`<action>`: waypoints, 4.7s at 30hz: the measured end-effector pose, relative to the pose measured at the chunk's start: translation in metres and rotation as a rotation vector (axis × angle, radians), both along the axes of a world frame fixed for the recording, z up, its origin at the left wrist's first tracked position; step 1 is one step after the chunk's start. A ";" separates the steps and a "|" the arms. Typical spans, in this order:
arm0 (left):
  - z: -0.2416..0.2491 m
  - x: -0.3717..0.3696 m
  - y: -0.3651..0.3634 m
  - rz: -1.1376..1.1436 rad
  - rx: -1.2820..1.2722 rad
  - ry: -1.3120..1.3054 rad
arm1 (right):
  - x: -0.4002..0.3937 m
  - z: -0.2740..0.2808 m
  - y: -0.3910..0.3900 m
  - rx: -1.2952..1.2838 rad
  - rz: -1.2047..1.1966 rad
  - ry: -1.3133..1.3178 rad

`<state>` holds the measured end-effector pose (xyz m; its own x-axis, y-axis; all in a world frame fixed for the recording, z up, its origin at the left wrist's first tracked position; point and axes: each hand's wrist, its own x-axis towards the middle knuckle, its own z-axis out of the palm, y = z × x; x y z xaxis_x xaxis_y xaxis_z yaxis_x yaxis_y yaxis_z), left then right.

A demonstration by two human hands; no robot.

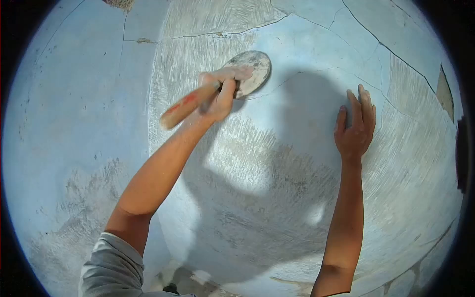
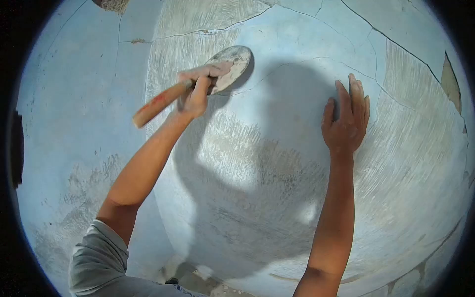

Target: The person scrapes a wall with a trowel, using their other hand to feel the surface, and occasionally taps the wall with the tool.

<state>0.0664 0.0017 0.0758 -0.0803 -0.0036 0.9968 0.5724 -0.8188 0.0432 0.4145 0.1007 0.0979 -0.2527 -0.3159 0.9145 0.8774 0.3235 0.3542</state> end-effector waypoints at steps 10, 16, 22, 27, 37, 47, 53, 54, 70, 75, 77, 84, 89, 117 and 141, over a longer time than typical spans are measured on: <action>0.010 -0.002 0.012 -0.021 -0.014 -0.023 | -0.001 0.001 -0.005 -0.017 0.014 0.011; 0.060 0.021 -0.013 0.146 -0.077 -0.130 | -0.002 0.001 -0.004 -0.018 0.004 0.015; 0.003 -0.016 0.016 -0.103 0.057 -0.017 | -0.002 -0.001 -0.006 -0.030 0.014 0.016; 0.059 -0.005 -0.004 0.351 -0.189 -0.171 | -0.001 0.002 -0.004 -0.028 -0.002 0.016; 0.023 -0.029 0.023 0.336 -0.026 -0.013 | -0.001 0.002 -0.003 -0.016 0.005 0.019; 0.023 -0.012 0.019 0.048 0.045 -0.028 | -0.001 -0.001 -0.006 -0.036 0.017 0.004; 0.021 -0.028 0.004 0.080 -0.034 0.088 | 0.000 -0.001 -0.003 -0.027 0.020 -0.003; 0.015 -0.028 0.005 0.003 0.050 0.115 | -0.001 -0.002 -0.003 -0.026 0.023 -0.001; 0.056 -0.010 0.001 0.274 -0.074 0.031 | 0.000 -0.001 0.000 -0.011 -0.010 0.004; 0.013 -0.015 0.000 0.097 -0.034 0.090 | 0.001 -0.002 -0.002 -0.016 0.016 -0.014; 0.002 -0.022 0.015 0.092 0.141 0.143 | 0.000 -0.002 -0.003 -0.016 0.019 -0.007; 0.051 -0.001 0.003 0.218 -0.083 0.013 | 0.002 -0.001 -0.003 -0.017 0.023 -0.020; 0.006 -0.014 0.011 -0.075 0.113 0.076 | -0.001 -0.002 -0.003 -0.006 0.036 -0.010; 0.040 -0.006 -0.012 0.245 -0.139 0.098 | 0.001 -0.004 -0.007 -0.040 0.029 -0.017; 0.009 -0.022 0.009 0.059 0.033 0.117 | -0.001 -0.004 -0.011 -0.049 0.038 -0.012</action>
<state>0.0444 0.0111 0.0850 0.0375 -0.0379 0.9986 0.6191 -0.7835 -0.0530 0.4130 0.0902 0.0937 -0.2526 -0.2807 0.9260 0.8600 0.3733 0.3478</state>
